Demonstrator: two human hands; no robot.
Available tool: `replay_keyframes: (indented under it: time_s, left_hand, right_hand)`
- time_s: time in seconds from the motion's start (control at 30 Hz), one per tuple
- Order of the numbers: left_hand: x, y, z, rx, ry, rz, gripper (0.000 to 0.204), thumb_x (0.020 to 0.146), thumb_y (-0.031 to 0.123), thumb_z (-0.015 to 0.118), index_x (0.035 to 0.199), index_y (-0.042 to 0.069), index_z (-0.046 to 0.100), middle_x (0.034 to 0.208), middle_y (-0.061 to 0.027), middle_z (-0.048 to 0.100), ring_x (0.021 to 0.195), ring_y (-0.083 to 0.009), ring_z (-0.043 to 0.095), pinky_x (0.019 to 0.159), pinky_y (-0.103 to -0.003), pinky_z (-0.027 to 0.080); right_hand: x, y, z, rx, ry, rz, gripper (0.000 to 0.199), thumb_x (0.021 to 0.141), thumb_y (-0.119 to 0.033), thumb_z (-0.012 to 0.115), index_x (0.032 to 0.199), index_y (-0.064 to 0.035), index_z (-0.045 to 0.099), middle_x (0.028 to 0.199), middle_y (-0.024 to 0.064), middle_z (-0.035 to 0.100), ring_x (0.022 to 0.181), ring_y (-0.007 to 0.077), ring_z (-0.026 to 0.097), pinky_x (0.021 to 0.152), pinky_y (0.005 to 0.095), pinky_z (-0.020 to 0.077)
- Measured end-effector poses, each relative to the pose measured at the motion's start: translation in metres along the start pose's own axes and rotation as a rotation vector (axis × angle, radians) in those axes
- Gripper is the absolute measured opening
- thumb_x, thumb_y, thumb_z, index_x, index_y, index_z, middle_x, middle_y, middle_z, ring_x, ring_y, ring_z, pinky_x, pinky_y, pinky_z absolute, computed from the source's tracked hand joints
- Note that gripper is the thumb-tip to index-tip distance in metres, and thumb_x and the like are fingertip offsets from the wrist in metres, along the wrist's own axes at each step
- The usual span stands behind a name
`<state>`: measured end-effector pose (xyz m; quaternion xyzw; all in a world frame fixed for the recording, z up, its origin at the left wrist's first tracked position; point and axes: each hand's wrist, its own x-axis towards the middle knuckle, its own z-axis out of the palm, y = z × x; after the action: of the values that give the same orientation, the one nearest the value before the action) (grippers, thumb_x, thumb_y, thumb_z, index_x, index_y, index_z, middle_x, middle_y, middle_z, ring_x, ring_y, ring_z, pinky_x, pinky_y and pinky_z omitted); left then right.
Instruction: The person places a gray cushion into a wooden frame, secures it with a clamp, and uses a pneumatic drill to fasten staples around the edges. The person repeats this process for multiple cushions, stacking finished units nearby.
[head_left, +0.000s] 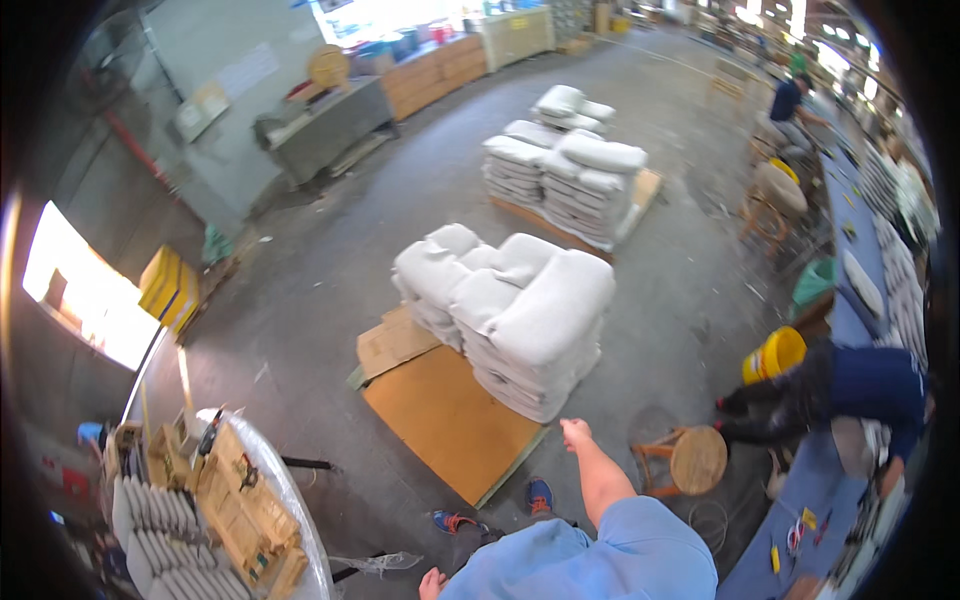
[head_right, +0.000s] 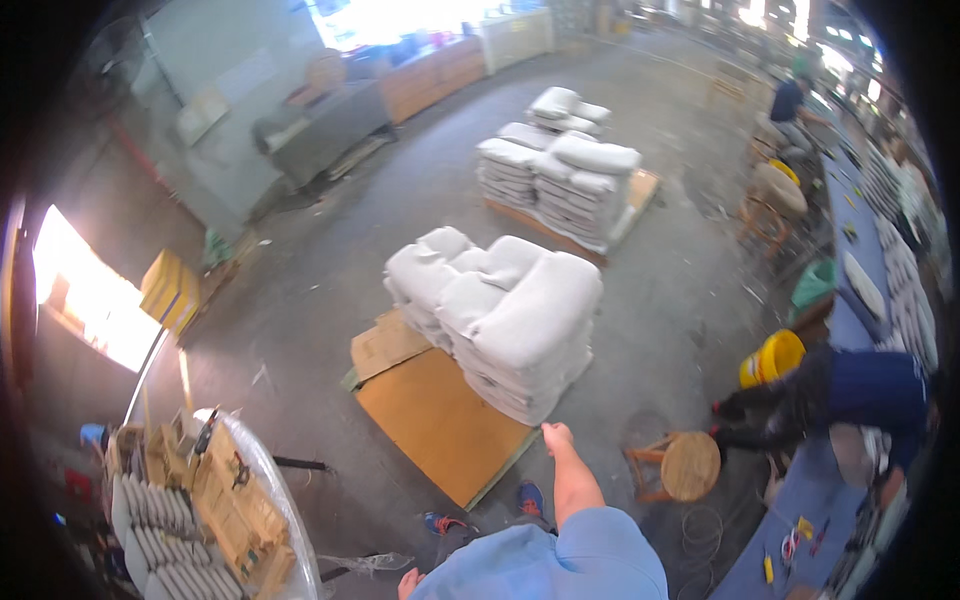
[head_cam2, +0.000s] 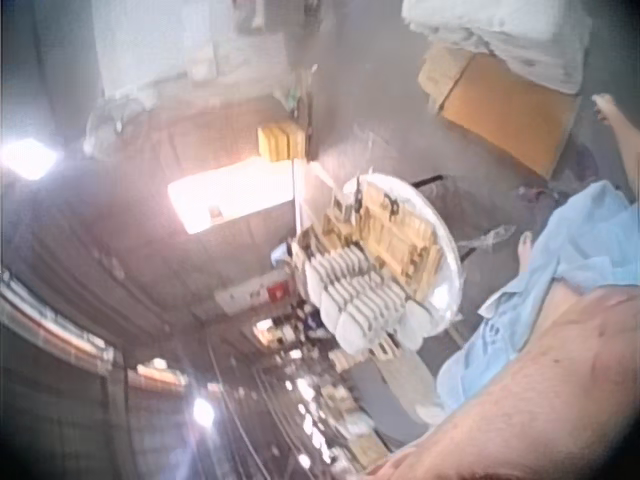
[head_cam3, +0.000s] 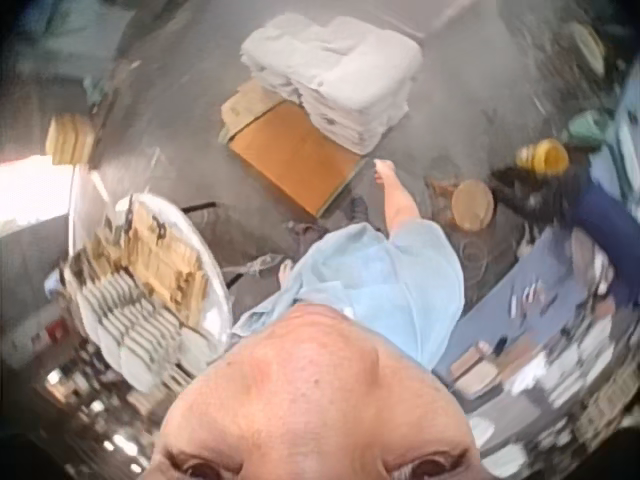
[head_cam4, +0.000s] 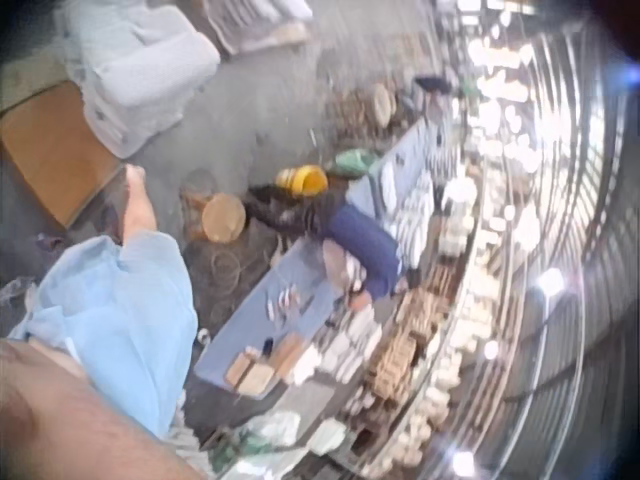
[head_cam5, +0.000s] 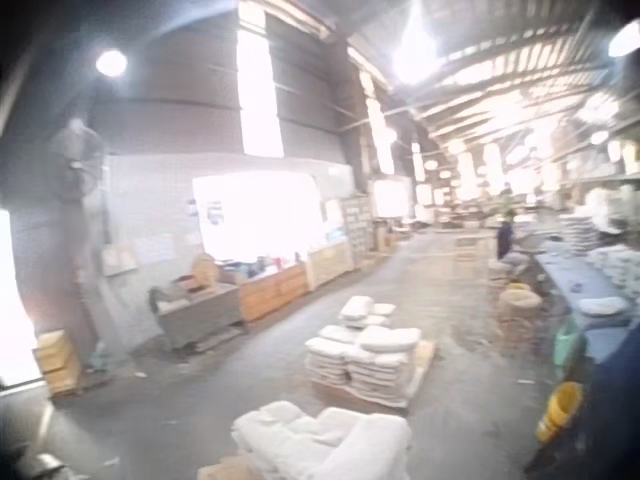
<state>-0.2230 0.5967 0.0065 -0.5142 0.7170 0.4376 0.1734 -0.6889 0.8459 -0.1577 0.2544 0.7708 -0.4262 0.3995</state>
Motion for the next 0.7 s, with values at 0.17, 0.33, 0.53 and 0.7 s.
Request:
replay_keyframes:
  time_s: [0.17,0.33,0.53,0.7]
  left_hand:
    - [-0.002,0.016,0.001,-0.038,0.020,-0.122,0.074,0.101,0.052,0.061,0.155,0.003,0.051,0.157,-0.0388,0.042,0.143,-0.0569,0.046,0.117,-0.059,0.039]
    - [0.004,0.037,0.002,-0.034,0.016,-0.155,0.073,0.101,0.052,0.062,0.153,0.003,0.052,0.156,-0.0381,0.045,0.142,-0.0557,0.048,0.116,-0.058,0.040]
    - [0.013,0.056,0.001,0.014,-0.005,-0.165,0.071,0.100,0.050,0.063,0.152,0.002,0.054,0.154,-0.0372,0.047,0.141,-0.0543,0.050,0.116,-0.057,0.041]
    - [0.031,0.072,-0.007,0.061,-0.041,-0.121,0.070,0.100,0.050,0.063,0.150,0.002,0.055,0.152,-0.0364,0.050,0.140,-0.0530,0.051,0.115,-0.056,0.042]
  right_hand:
    - [0.035,-0.139,0.030,0.588,0.033,-0.034,0.077,0.097,-0.056,0.070,0.154,-0.0074,0.050,0.150,0.0178,0.054,0.127,0.0393,0.060,0.095,0.0618,0.0558]
    - [0.054,-0.171,0.033,0.889,-0.056,-0.020,0.083,0.090,-0.052,0.075,0.154,-0.0066,0.047,0.143,0.0173,0.058,0.121,0.0384,0.063,0.093,0.0622,0.0554]
    - [0.048,-0.188,0.068,0.895,0.255,-0.045,0.074,0.085,-0.053,0.080,0.135,-0.0025,0.058,0.124,0.0151,0.068,0.106,0.0336,0.070,0.077,0.0544,0.0600]
    - [0.057,-0.223,0.051,0.723,0.253,0.010,0.079,0.081,-0.049,0.090,0.137,-0.0031,0.057,0.127,0.0170,0.068,0.104,0.0319,0.069,0.071,0.0468,0.0608]
